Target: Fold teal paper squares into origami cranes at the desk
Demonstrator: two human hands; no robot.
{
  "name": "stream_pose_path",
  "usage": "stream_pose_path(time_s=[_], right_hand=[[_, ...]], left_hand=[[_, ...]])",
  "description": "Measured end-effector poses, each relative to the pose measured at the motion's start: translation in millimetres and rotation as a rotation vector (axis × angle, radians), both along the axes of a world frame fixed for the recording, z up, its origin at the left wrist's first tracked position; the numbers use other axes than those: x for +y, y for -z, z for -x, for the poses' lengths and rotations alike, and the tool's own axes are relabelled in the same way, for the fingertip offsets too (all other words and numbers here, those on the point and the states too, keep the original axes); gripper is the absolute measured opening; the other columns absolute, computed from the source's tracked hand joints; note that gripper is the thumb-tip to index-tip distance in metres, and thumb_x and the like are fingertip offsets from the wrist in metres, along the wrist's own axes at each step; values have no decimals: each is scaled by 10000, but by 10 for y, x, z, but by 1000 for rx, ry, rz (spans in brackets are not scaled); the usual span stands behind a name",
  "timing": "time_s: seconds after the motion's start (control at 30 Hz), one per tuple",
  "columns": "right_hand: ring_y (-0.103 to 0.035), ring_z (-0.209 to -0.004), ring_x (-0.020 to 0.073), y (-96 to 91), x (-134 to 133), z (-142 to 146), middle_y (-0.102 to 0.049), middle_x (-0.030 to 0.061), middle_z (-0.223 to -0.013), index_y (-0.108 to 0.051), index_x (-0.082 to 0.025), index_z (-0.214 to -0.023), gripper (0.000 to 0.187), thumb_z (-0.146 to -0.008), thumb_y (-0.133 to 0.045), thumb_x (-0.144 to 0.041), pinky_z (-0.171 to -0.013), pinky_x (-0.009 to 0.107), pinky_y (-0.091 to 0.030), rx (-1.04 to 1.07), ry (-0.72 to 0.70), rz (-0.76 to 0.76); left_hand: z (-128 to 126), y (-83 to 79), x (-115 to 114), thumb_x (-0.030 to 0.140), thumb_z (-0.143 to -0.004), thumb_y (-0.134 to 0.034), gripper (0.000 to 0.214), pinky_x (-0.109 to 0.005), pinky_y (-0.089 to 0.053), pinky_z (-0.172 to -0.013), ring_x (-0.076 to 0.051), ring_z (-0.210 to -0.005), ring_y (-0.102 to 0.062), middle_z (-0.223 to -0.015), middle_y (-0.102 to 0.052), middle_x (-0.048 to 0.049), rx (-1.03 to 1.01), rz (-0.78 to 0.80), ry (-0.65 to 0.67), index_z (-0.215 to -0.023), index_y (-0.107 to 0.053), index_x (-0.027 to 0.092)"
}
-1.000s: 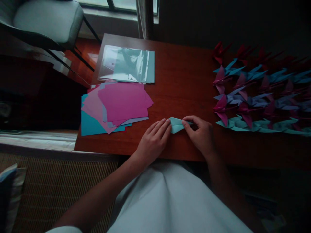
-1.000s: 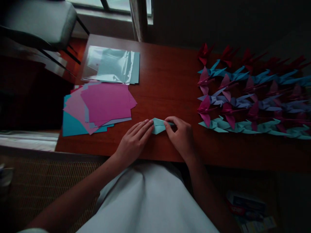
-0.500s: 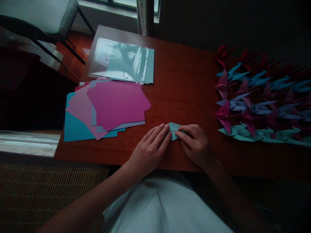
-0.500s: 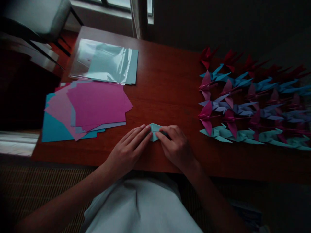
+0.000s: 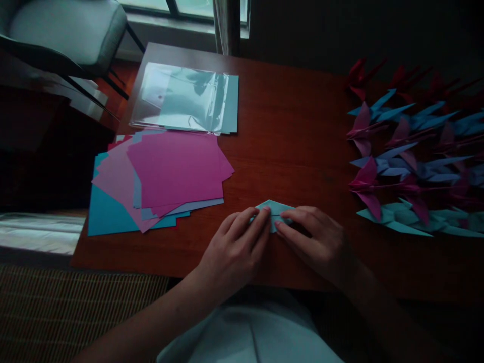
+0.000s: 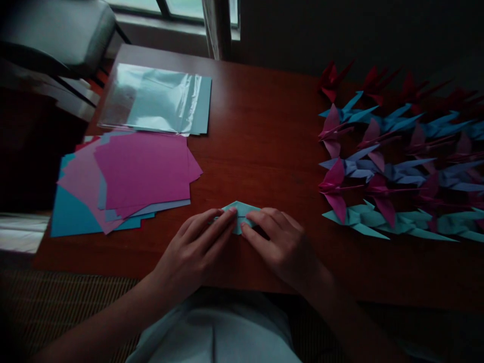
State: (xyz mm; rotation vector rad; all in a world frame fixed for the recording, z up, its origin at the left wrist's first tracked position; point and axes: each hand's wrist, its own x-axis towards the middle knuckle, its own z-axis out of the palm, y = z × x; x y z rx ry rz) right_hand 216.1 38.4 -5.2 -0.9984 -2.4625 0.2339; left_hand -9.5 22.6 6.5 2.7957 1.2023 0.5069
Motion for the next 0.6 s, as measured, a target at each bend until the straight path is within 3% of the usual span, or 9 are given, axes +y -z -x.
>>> stream_pose_path(time_s=[0.23, 0.6], right_hand=[[-646, -971, 239, -5, 6, 5, -734, 104, -1015, -736, -139, -1075, 204, -895, -672, -67, -848, 383, -575, 18, -27, 27], [-617, -940, 216, 14, -32, 38, -719, 95, -984, -711, -129, -1061, 172, -901, -675, -78, -850, 355, -546, 52, 55, 46]], left_hand=[[67, 47, 41, 171, -1051, -385, 355, -370, -573, -938, -242, -1140, -659, -1320, -699, -104, -120, 15, 4, -1222, -684, 85], [29, 67, -34, 152, -1029, -436, 297, -407, -605, -956, -270, -1140, -671, -1257, -728, -121, -237, 84, -33, -1189, -673, 71]])
